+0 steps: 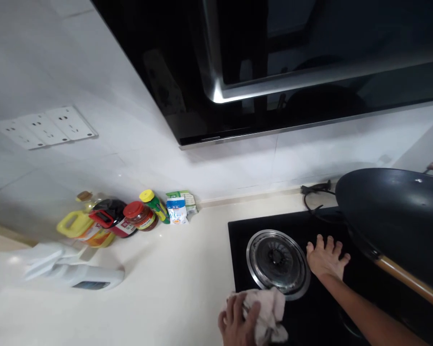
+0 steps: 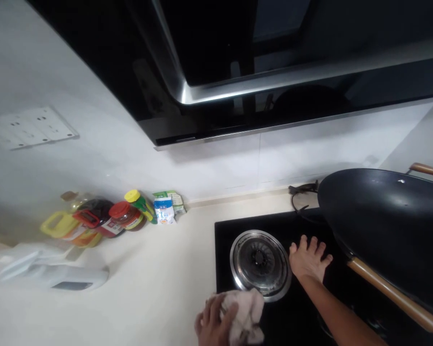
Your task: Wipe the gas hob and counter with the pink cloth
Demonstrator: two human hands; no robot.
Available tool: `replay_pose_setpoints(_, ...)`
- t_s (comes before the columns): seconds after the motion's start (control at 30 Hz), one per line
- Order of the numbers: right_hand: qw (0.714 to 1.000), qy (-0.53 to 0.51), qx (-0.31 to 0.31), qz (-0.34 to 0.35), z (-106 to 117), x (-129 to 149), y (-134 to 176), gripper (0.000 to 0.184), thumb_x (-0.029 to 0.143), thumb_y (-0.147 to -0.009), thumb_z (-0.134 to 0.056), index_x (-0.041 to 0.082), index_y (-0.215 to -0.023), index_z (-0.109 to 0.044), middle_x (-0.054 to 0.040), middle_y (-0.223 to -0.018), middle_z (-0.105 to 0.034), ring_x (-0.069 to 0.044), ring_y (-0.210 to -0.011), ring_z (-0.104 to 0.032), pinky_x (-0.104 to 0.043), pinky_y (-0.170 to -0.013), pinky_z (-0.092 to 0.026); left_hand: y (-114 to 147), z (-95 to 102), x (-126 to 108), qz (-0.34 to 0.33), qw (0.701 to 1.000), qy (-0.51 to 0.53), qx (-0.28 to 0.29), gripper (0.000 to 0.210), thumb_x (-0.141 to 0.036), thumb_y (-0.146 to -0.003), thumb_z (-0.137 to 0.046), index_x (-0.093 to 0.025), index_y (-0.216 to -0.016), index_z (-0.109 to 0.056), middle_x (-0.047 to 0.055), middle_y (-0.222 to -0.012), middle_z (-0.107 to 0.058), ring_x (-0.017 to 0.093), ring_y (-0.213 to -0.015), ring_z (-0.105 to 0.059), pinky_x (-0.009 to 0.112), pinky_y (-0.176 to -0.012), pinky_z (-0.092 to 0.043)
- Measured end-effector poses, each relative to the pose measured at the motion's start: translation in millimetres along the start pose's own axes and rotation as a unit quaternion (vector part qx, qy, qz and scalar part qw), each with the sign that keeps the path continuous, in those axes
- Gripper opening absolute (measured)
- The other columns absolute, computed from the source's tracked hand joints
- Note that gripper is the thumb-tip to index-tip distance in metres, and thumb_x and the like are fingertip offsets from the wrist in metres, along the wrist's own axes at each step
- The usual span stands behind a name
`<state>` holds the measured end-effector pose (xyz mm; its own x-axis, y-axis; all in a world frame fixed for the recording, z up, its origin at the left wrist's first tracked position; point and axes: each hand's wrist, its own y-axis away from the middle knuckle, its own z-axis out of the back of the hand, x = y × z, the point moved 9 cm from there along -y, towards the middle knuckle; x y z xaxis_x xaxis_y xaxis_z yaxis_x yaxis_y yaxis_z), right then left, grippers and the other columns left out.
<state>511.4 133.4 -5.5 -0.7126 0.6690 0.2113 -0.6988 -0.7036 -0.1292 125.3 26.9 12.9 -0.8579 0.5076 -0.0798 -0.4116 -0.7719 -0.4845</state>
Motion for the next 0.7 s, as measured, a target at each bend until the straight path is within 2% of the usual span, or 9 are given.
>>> replay_pose_setpoints(0.07, 1.0, 0.003, 0.004, -0.001, -1.3, -0.2, -0.7, 0.063, 0.043, -0.103, -0.028, 0.013, -0.154, -0.049, -0.0215, -0.164, -0.035, -0.045, -0.153, -0.022, -0.069, -0.118, -0.02, -31.6, 11.2, 17.6, 0.059, 0.997, -0.006, -0.04, 0.063, -0.061, -0.085, -0.067, -0.04, -0.144, -0.06, 0.017, -0.144, -0.06, 0.045, -0.14, -0.042, 0.066, -0.098, -0.039)
replay_pose_setpoints(0.1, 1.0, 0.006, 0.004, -0.002, -1.4, -0.3, -0.9, 0.063, 0.043, -0.103, -0.029, 0.013, -0.154, -0.048, -0.0217, -0.164, -0.035, -0.044, -0.153, -0.022, -0.069, -0.117, -0.02, -49.5, 13.8, 25.9, 0.079, 0.996, -0.006, -0.037, 0.059, -0.057, -0.088, -0.066, -0.039, -0.144, -0.06, 0.017, -0.145, -0.06, 0.043, -0.139, -0.043, 0.067, -0.1, -0.039)
replay_pose_setpoints(0.13, 1.0, 0.008, 0.004, -0.003, -1.1, -0.4, -1.0, 0.063, 0.043, -0.103, -0.03, 0.013, -0.154, -0.049, -0.0222, -0.164, -0.036, -0.044, -0.153, -0.022, -0.069, -0.117, -0.02, -68.1, 14.1, 32.1, 0.084, 0.996, -0.002, -0.017, 0.054, -0.052, -0.091, -0.066, -0.039, -0.143, -0.06, 0.015, -0.147, -0.059, 0.042, -0.139, -0.045, 0.067, -0.102, -0.039)
replay_pose_setpoints(0.23, 1.0, 0.014, -0.001, -0.001, 0.9, 0.6, -0.6, 0.062, 0.041, -0.102, -0.032, 0.012, -0.153, -0.05, -0.0233, -0.163, -0.037, -0.045, -0.153, -0.023, -0.069, -0.117, -0.02, -119.6, 6.2, 42.1, 0.039, 0.996, 0.02, 0.077, 0.035, -0.037, -0.099, -0.061, -0.038, -0.134, -0.065, 0.011, -0.147, -0.06, 0.033, -0.135, -0.053, 0.06, -0.105, -0.047)
replay_pose_setpoints(0.37, 1.0, 0.018, -0.003, 0.004, 3.4, 2.9, 0.4, 0.061, 0.041, -0.103, -0.032, 0.011, -0.153, -0.05, -0.0232, -0.162, -0.038, -0.046, -0.152, -0.024, -0.07, -0.117, -0.02, -164.6, 1.5, 56.8, 0.024, 0.994, 0.025, 0.102, 0.034, -0.04, -0.099, -0.064, -0.025, -0.129, -0.064, 0.01, -0.136, -0.064, 0.024, -0.117, -0.064, 0.048, -0.098, -0.058)
replay_pose_setpoints(0.5, 1.0, 0.01, -0.002, -0.002, 4.7, 2.5, 0.8, 0.062, 0.041, -0.103, -0.03, 0.011, -0.154, -0.049, -0.023, -0.162, -0.037, -0.046, -0.153, -0.023, -0.07, -0.118, -0.02, -178.5, -4.4, 66.1, 0.044, 0.992, 0.011, 0.115, 0.038, -0.042, -0.098, -0.065, -0.021, -0.131, -0.062, 0.01, -0.135, -0.064, 0.024, -0.114, -0.065, 0.047, -0.096, -0.059)
replay_pose_setpoints(0.7, 1.0, -0.008, 0.009, 0.001, 4.3, 1.8, -0.1, 0.064, 0.041, -0.102, -0.03, 0.01, -0.155, -0.047, -0.0233, -0.163, -0.035, -0.045, -0.153, -0.02, -0.07, -0.118, -0.019, -161.4, -1.3, 66.3, 0.078, 0.986, -0.021, 0.143, 0.038, -0.042, -0.098, -0.064, -0.022, -0.131, -0.063, 0.01, -0.136, -0.063, 0.023, -0.114, -0.065, 0.046, -0.096, -0.058)
